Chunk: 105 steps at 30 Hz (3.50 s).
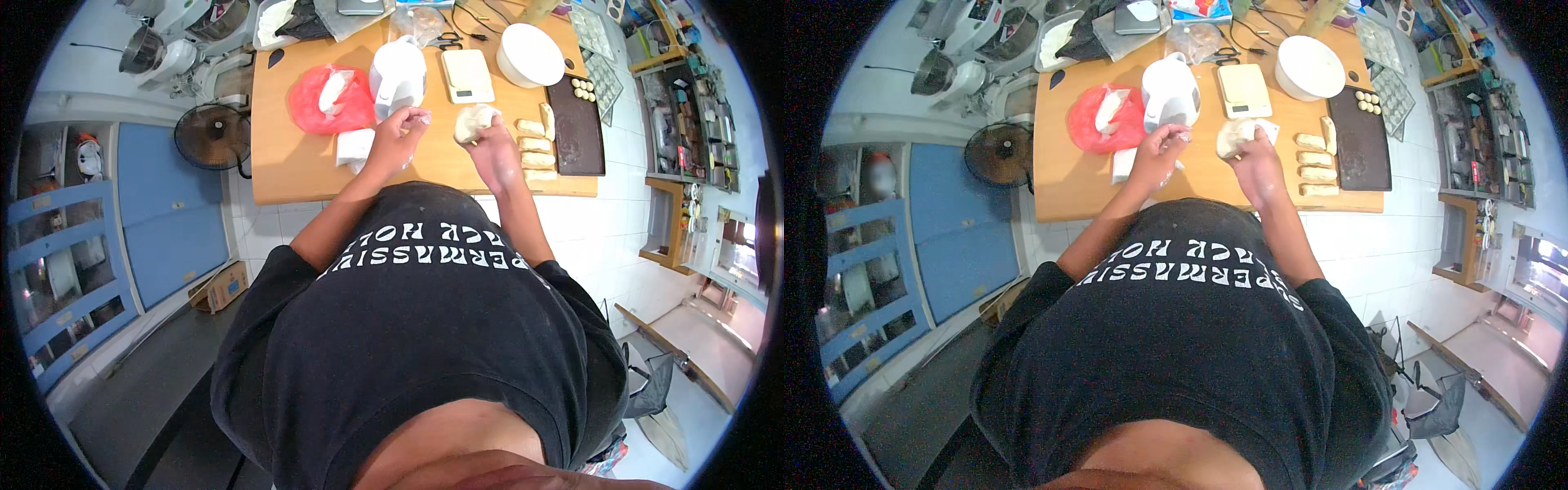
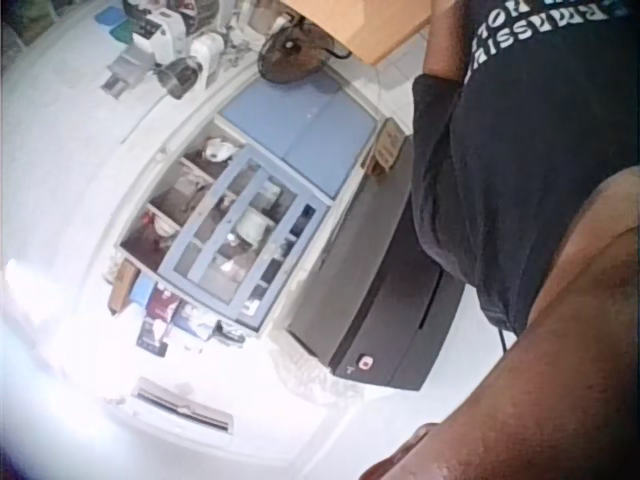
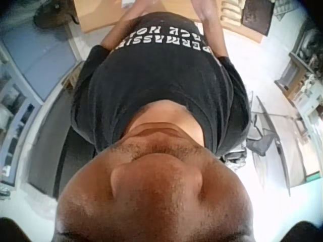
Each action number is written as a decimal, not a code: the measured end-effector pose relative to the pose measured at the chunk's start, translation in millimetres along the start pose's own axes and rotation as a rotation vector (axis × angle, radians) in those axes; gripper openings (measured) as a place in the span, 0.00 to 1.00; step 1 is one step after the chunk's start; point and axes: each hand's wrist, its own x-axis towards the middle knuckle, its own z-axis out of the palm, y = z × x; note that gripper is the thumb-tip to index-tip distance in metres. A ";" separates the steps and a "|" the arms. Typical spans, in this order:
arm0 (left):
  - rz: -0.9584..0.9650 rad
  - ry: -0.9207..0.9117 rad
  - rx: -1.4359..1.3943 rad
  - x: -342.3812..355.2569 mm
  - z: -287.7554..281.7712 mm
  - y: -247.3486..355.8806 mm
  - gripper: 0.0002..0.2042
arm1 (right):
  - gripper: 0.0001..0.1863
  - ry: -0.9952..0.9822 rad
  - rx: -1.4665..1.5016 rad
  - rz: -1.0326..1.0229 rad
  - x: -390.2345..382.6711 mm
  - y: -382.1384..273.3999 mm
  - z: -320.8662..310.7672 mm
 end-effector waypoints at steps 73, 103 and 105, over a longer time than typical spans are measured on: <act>0.127 0.105 0.168 20.9 139.5 59.0 0.20 | 0.12 -0.141 0.410 0.125 9.0 -129.0 -95.0; 0.439 -0.061 0.203 -32.2 38.5 64.3 0.16 | 0.11 0.056 0.218 0.144 -23.8 -6.0 -19.0; 0.393 -0.043 0.226 -35.0 34.6 58.4 0.16 | 0.10 0.048 0.222 0.140 -24.2 1.0 -29.2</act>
